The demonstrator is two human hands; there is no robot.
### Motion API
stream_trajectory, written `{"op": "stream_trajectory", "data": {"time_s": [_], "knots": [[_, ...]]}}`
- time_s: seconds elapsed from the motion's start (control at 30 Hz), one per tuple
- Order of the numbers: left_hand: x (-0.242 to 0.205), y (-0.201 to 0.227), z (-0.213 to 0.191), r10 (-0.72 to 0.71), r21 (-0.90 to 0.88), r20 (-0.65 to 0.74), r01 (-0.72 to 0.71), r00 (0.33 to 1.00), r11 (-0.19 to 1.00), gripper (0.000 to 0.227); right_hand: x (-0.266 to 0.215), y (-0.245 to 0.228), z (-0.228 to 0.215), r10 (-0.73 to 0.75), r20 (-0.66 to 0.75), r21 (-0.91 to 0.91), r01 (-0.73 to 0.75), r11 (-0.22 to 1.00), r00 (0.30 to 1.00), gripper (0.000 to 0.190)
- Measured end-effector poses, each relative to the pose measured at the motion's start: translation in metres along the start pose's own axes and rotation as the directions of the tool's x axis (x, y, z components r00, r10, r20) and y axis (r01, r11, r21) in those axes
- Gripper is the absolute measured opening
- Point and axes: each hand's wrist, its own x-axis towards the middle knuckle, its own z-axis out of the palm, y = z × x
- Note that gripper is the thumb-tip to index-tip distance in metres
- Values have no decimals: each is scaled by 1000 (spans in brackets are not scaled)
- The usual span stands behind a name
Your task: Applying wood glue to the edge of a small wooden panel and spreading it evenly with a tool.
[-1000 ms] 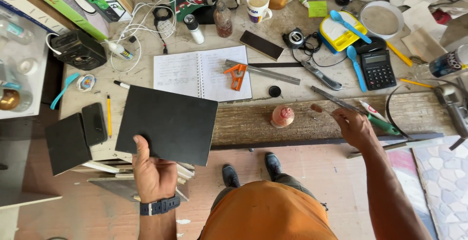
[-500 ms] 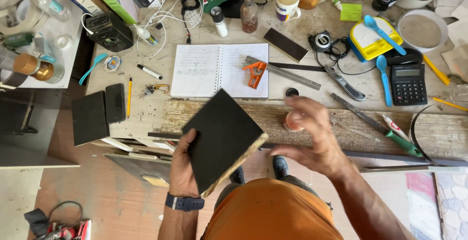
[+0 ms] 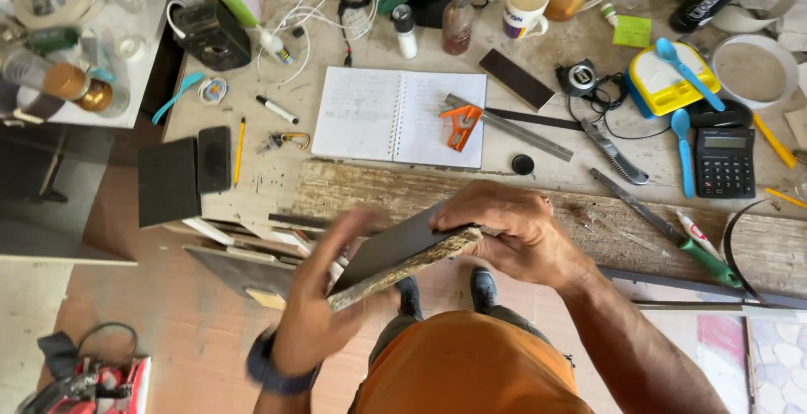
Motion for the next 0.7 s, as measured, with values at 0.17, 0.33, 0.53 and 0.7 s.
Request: {"op": "stream_trajectory", "data": {"time_s": [0.17,0.33,0.53,0.7], "knots": [[10,-21,14,29,-117,2,-29,1000,993,38,-47,25,-20,229,-229,42,-226,973,946,54],[4,-36,20,-55,-14,-238,53,970,999,40,-171,126,-39,513,-418,-274,-643,715,750,124],[9,-48,23,-29,-23,-269,24,963,999,39,-163,152,2,789,-462,-211,-914,346,405,69],[23,-38,21,8,-92,-224,-30,974,995,33,-121,92,-6,837,-483,505,-698,507,258,64]]}}
